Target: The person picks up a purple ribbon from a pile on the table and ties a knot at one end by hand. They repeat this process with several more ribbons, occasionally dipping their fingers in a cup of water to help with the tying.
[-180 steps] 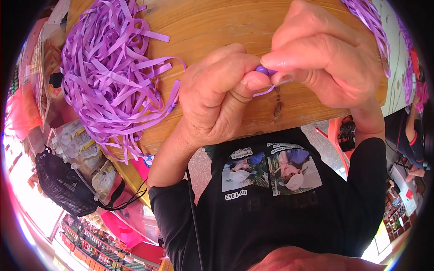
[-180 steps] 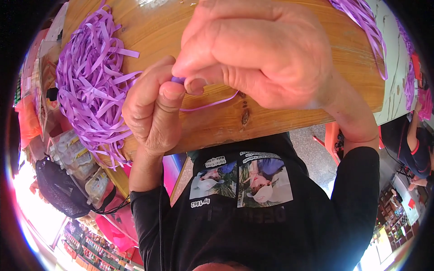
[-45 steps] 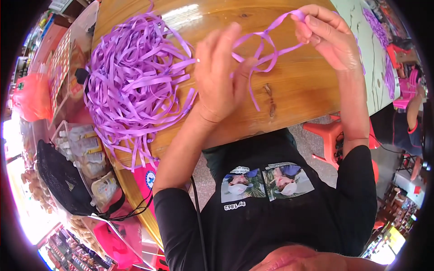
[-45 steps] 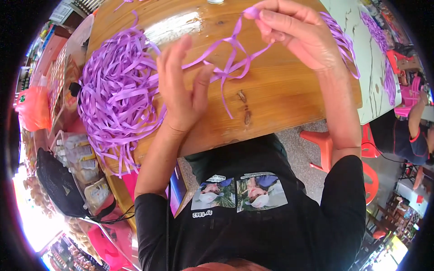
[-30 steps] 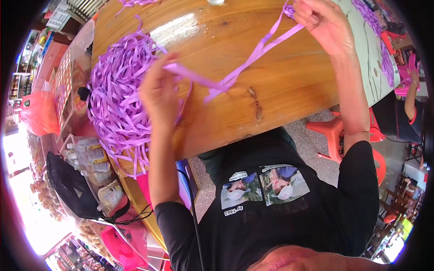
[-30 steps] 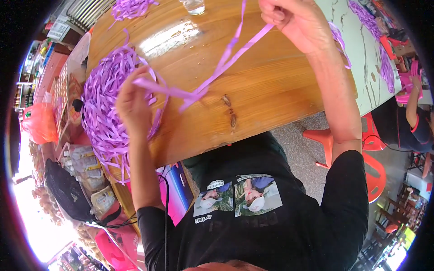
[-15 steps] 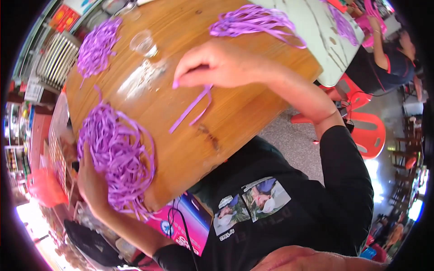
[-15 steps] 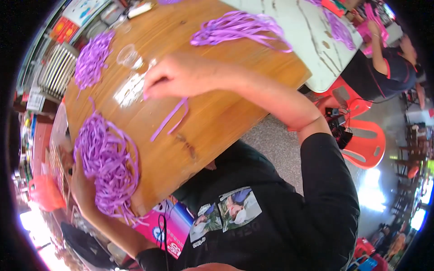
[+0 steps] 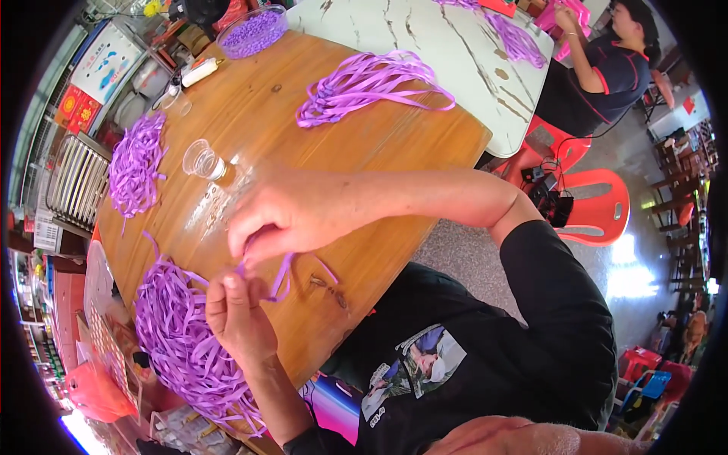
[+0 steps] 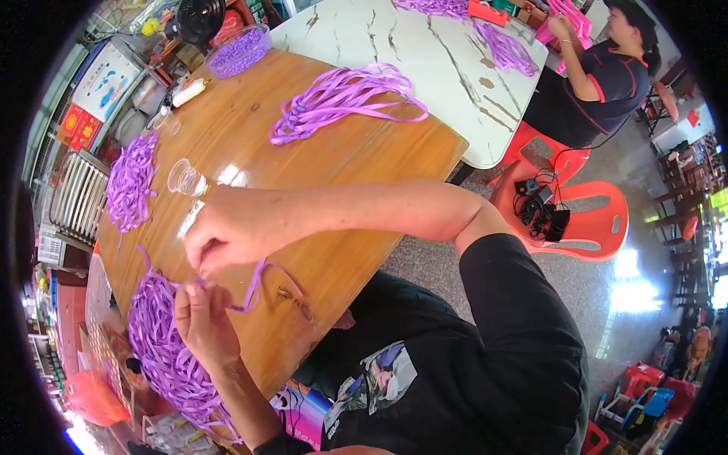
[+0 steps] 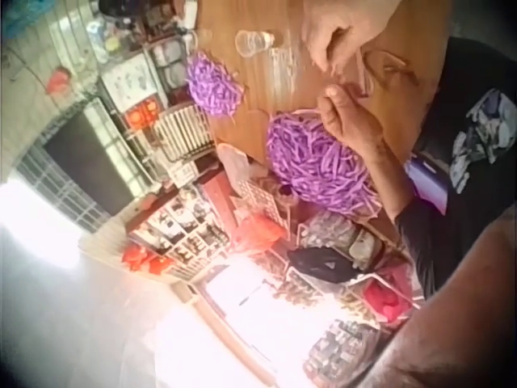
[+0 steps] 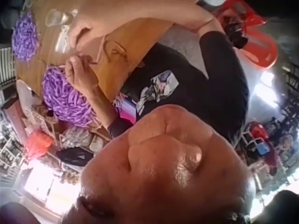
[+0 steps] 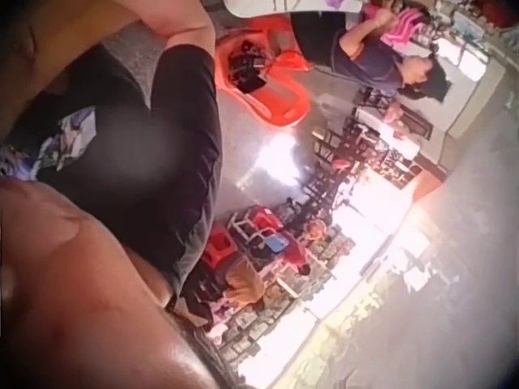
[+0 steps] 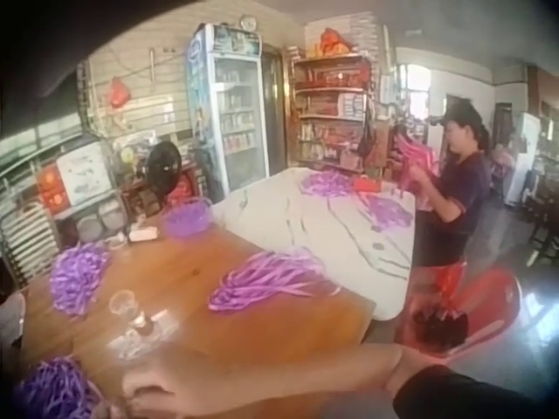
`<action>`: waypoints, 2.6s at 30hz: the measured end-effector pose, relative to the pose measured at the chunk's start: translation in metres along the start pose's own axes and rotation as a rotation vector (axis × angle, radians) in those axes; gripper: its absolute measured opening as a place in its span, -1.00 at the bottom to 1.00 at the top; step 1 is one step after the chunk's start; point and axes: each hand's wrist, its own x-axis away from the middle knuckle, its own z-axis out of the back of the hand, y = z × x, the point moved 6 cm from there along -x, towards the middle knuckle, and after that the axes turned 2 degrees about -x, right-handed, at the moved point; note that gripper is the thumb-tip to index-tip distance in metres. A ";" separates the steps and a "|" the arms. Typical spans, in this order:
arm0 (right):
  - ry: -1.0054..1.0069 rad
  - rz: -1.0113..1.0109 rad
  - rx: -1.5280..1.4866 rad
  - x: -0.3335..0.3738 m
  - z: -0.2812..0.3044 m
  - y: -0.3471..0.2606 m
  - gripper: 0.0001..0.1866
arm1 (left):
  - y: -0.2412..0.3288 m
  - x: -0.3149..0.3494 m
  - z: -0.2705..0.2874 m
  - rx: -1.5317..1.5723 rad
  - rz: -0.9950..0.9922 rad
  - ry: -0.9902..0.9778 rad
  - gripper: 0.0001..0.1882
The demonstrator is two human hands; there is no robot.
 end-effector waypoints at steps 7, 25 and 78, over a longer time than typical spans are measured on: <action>0.174 -0.343 -0.033 0.044 0.052 0.042 -0.84 | 0.057 0.013 0.036 -0.964 -0.396 0.304 -0.88; 0.065 -0.361 -0.008 0.032 0.000 0.064 -0.83 | -0.039 -0.032 -0.012 -0.545 -0.193 0.158 -0.70; -0.320 -0.342 0.546 -0.132 0.020 0.130 -0.82 | -0.005 -0.027 0.058 -0.591 -0.327 0.541 -0.93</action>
